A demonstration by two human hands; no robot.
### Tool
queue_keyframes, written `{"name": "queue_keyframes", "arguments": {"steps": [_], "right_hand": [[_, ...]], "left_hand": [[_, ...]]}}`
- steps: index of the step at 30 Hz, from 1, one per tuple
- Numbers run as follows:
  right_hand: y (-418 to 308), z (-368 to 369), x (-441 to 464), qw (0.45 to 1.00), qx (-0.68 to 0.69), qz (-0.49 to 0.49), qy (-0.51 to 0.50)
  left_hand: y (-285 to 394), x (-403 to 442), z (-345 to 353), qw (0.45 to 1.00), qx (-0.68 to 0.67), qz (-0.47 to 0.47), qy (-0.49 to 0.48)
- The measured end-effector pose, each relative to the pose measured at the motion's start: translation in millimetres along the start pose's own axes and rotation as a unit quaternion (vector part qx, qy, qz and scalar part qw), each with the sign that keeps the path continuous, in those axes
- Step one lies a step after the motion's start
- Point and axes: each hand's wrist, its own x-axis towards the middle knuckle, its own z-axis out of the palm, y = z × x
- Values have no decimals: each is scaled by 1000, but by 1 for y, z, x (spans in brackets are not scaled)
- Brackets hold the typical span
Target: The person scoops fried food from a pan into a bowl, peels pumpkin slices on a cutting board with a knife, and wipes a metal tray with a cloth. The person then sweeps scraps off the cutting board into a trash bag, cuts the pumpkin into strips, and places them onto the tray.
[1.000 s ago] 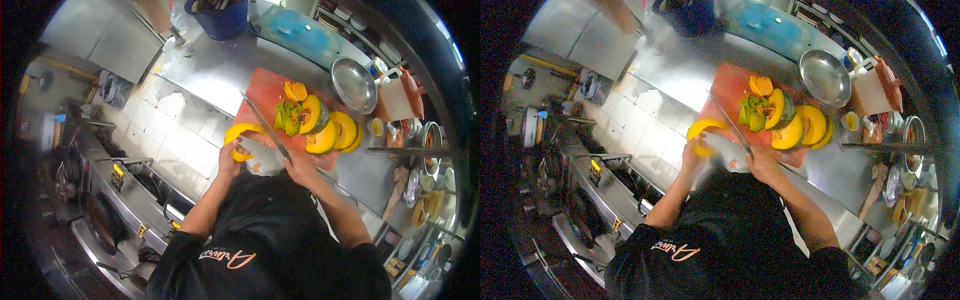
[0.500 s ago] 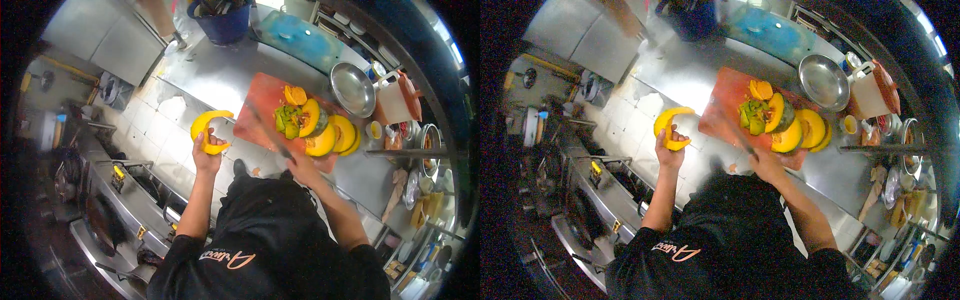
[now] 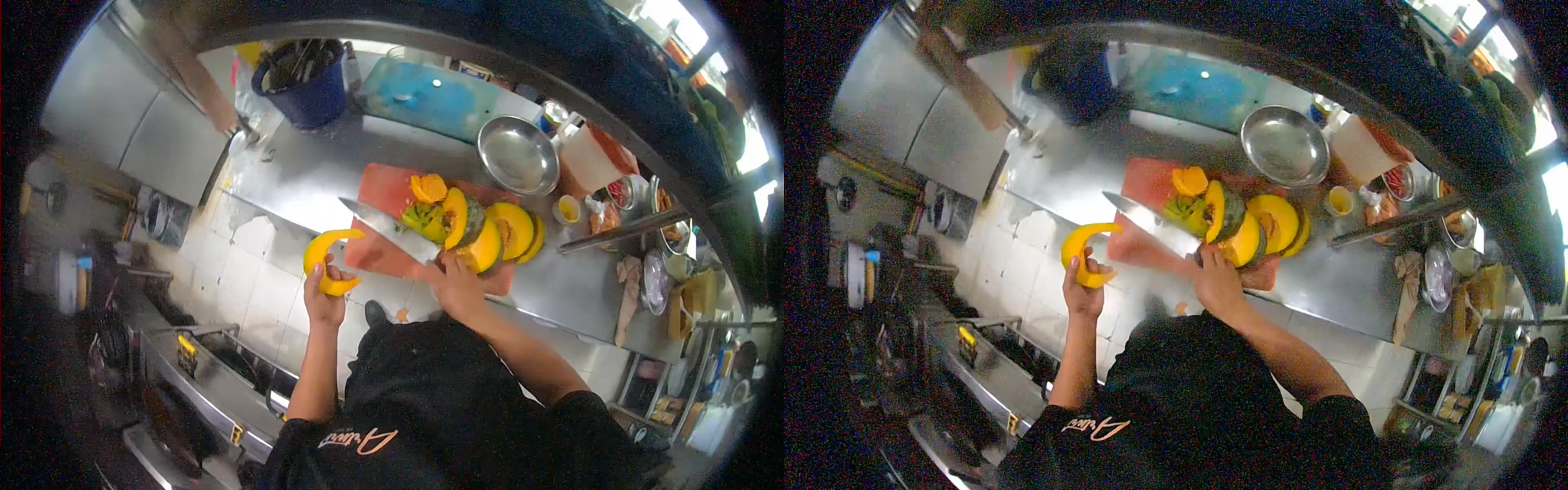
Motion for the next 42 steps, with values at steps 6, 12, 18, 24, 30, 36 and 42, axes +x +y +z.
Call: {"name": "queue_keyframes", "arguments": {"steps": [6, 12, 18, 24, 30, 36, 42], "right_hand": [[-2, -27, -2, 992, 121, 24, 3], [-1, -69, -4, 967, 237, 88, -34], [21, -83, -20, 965, 252, 77, -13], [53, -92, -55, 985, 152, 18, 78], [95, -114, -94, 934, 344, 70, 63], [112, -116, -127, 918, 353, 97, 152], [90, -141, -168, 941, 276, 180, 77]], "left_hand": [[-8, 5, 8, 999, 31, 13, 13], [-17, 13, 17, 992, 124, 31, 15], [-27, 10, 51, 972, 225, 61, -34], [-60, 4, 91, 956, 265, 74, -100], [-108, -18, 119, 971, 218, 22, -98], [-112, -44, 137, 972, 212, 43, -86], [-109, -36, 120, 977, 177, 39, -114]]}}
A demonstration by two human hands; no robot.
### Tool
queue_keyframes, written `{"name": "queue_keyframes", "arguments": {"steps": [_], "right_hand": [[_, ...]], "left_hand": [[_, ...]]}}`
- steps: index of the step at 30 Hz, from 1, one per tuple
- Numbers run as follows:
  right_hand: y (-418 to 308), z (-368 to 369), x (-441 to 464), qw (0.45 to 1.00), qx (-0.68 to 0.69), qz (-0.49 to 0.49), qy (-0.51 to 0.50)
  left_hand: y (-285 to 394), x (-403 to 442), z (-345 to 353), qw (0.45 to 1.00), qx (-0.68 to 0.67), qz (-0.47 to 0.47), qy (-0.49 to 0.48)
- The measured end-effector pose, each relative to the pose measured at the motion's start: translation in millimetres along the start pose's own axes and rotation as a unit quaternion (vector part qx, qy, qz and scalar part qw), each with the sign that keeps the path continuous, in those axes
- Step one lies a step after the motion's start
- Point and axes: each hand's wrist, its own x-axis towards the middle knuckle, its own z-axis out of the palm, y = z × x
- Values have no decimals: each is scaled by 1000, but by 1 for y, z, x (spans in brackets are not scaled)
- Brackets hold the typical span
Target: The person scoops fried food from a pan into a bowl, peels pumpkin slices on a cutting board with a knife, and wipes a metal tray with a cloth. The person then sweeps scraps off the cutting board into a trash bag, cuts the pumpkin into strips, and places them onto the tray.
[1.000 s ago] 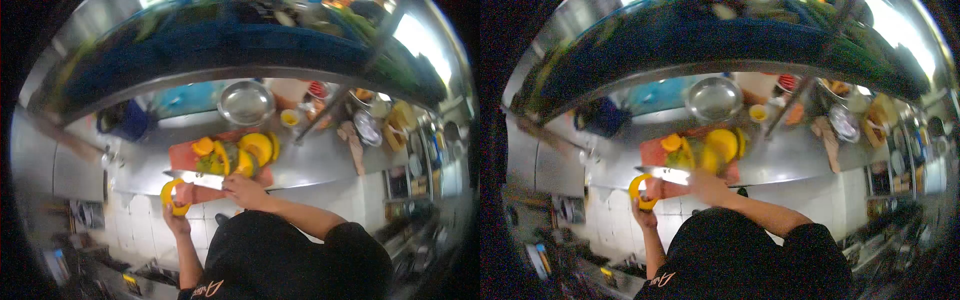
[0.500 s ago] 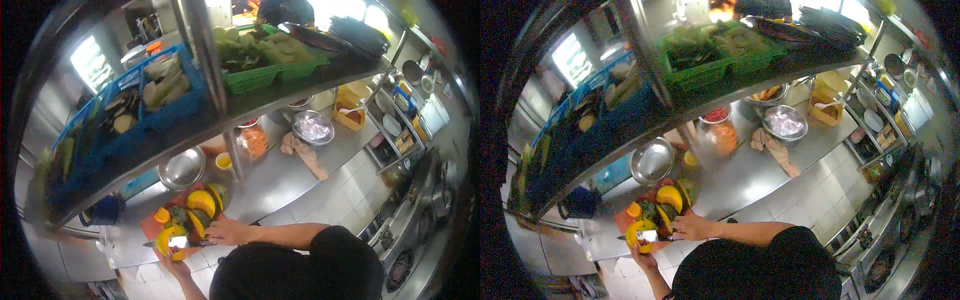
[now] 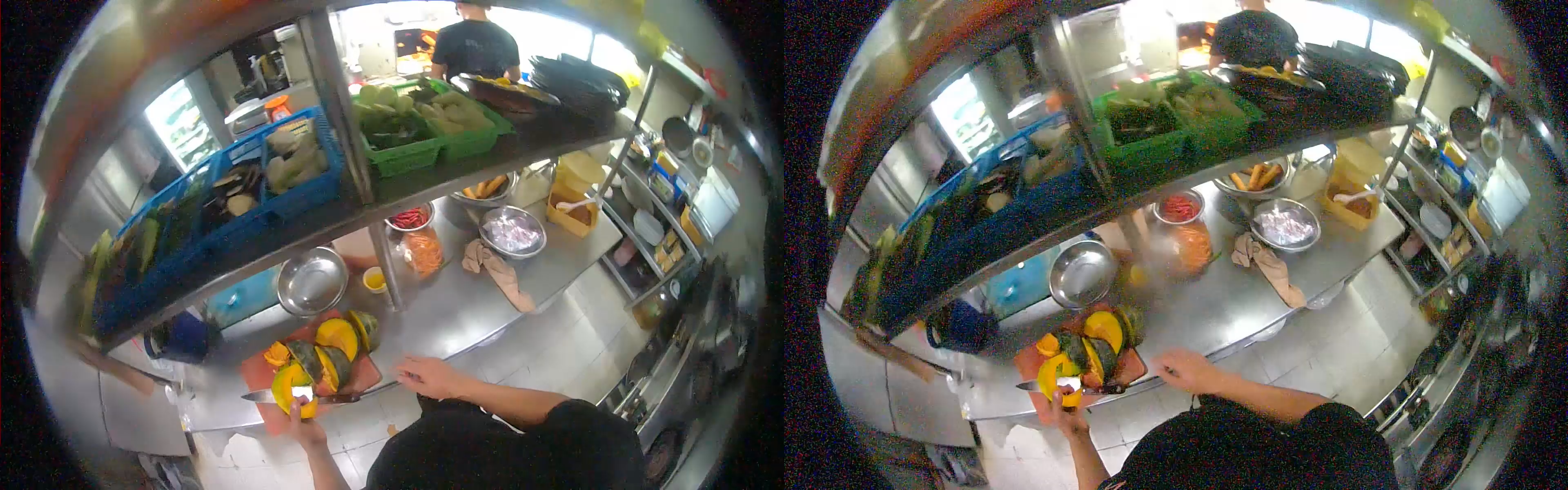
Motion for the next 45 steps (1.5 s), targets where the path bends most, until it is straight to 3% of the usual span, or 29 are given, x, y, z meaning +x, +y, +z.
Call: {"name": "queue_keyframes", "arguments": {"steps": [3, 4, 7, 10, 13, 16, 20, 24, 27, 32, 36, 41, 45], "right_hand": [[-17, -7, -23, 995, 7, 56, -79], [-16, -6, -30, 999, -17, -17, -31], [-3, -3, -47, 1000, 11, -16, -15], [-5, -15, -52, 991, 21, 80, -103], [4, -19, -57, 994, 20, 46, -100], [20, -40, -64, 993, -15, -61, -103], [54, -101, -81, 993, 6, -66, -102], [103, -173, -117, 996, -15, 62, -67], [170, -208, -145, 994, -23, 102, -43], [183, -264, -142, 994, -79, 67, -44], [208, -278, -139, 988, -109, 95, 46], [260, -290, -167, 987, -96, 121, 45], [288, -327, -167, 983, -12, 183, -16]], "left_hand": [[-3, -14, 9, 1000, -13, 7, -11], [-7, -19, 10, 1000, -13, 8, -19], [-19, -43, 16, 999, -36, 5, -11], [-10, -68, 31, 999, -30, -16, -21], [-13, -87, 48, 999, -12, -32, -12], [-26, -99, 80, 999, -9, -22, -33], [-73, -113, 151, 997, -6, -51, -54], [-124, -137, 239, 984, -37, -154, -84], [-171, -147, 283, 965, -46, -219, -139], [-181, -160, 343, 947, -60, -247, -197], [-209, -138, 358, 907, -86, -376, -167], [-254, -107, 361, 893, -190, -372, -167], [-264, -103, 356, 937, -166, -294, -89]]}}
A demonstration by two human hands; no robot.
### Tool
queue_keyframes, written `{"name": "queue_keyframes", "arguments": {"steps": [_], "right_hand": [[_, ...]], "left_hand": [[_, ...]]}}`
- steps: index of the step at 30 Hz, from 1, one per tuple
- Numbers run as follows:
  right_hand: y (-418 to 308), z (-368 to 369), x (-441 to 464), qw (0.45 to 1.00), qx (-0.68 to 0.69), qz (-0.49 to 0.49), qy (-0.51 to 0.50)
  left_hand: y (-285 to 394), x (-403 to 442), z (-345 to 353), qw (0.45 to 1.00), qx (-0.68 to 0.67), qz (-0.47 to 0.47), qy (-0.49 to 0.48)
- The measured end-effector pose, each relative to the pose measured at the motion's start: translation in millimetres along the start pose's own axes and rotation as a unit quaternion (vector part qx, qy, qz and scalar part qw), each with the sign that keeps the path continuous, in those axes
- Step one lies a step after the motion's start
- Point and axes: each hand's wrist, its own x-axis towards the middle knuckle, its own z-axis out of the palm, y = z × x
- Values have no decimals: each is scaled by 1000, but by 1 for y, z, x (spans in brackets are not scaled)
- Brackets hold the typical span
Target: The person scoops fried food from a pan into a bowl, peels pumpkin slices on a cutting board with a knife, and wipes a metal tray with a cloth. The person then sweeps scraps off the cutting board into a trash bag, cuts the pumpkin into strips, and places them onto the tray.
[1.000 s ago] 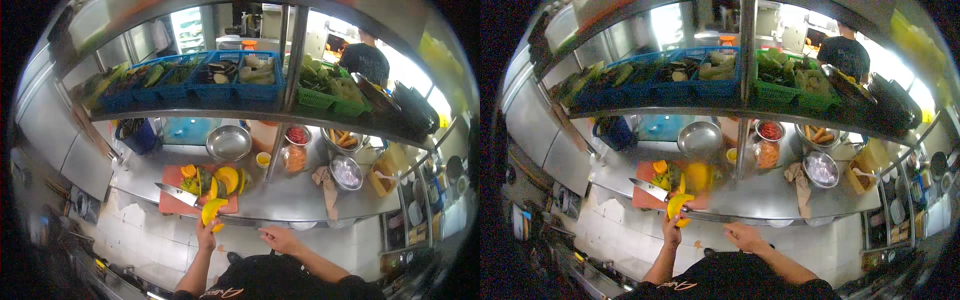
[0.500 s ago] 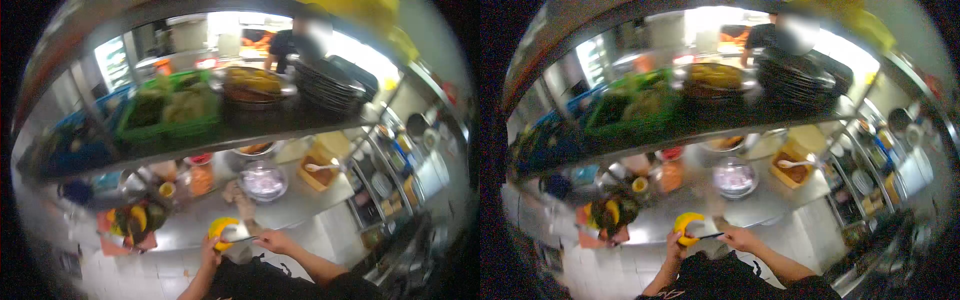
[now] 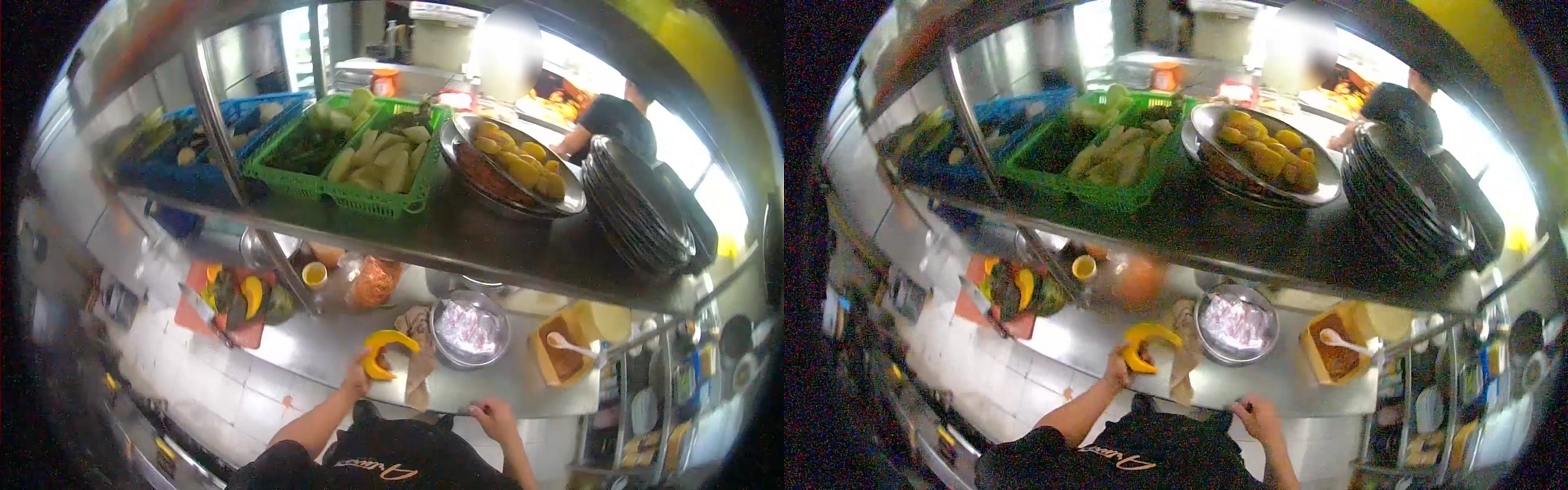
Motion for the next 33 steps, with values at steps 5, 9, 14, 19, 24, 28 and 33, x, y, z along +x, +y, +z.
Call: {"name": "queue_keyframes", "arguments": {"steps": [5, 9, 14, 19, 24, 28, 33], "right_hand": [[58, -32, 42, 951, 148, 187, -197], [29, -82, 49, 825, 401, 173, -360], [67, -64, 65, 646, 628, 187, -391], [73, -61, 55, 593, 695, 180, -364], [105, -59, 60, 531, 726, 179, -398], [153, -36, 68, 619, 685, 196, -332], [161, -39, 71, 576, 696, 177, -390]], "left_hand": [[-23, -4, -11, 956, 108, 243, 123], [-33, 0, 1, 898, 221, 337, 178], [-36, 4, -3, 894, 197, 349, 200], [-41, 5, -5, 869, 238, 378, 213], [-43, 8, 7, 839, 261, 410, 244], [-44, 15, -7, 843, 245, 403, 259], [-43, 10, 0, 851, 264, 390, 234]]}}
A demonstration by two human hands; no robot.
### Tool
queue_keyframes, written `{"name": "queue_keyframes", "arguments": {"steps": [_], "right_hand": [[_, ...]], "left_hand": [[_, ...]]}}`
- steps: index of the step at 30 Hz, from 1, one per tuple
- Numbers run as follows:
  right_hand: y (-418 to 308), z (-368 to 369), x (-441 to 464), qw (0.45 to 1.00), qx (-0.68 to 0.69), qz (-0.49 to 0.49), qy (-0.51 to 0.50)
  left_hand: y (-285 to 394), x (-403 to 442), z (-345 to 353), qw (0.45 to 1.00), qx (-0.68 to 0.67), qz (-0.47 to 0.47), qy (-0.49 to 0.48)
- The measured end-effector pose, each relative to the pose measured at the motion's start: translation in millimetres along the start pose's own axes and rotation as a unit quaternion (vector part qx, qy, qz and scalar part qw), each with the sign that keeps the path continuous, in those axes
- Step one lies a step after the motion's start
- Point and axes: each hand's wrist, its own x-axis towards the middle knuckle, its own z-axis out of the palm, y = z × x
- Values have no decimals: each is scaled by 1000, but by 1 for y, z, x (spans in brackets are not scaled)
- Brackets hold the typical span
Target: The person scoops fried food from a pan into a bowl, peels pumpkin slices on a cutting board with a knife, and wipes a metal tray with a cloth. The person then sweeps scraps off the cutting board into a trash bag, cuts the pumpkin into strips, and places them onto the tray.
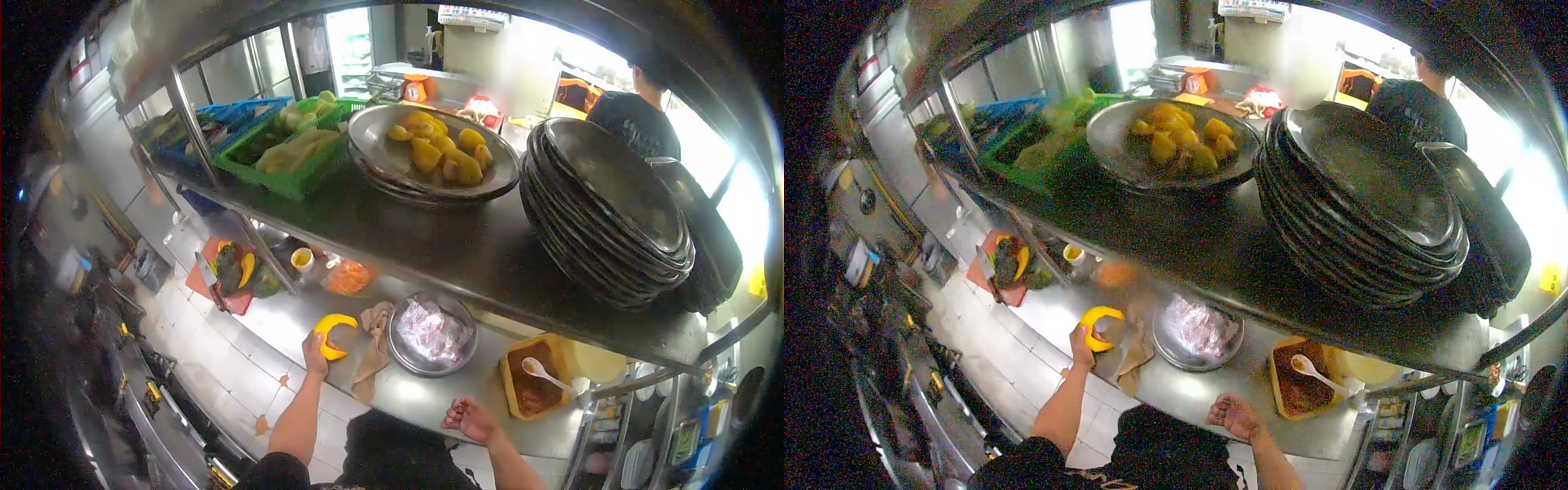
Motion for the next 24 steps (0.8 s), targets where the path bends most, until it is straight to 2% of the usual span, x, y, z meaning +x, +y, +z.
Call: {"name": "queue_keyframes", "arguments": {"steps": [4, 7, 9, 15, 24], "right_hand": [[-1, 8, -3, 1000, -7, -1, 5], [0, 3, -4, 1000, 6, -11, -4], [5, -6, -4, 999, 17, -37, -28], [-2, -2, -2, 999, 2, -11, -38], [-4, -8, 3, 996, 20, 13, -84]], "left_hand": [[-8, 4, -5, 1000, -18, -7, -4], [-18, 6, -10, 999, 16, 37, -19], [-9, 1, -2, 1000, -11, 5, -15], [-9, 5, -7, 999, 24, 9, -24], [-11, 4, -5, 1000, 9, -8, -15]]}}
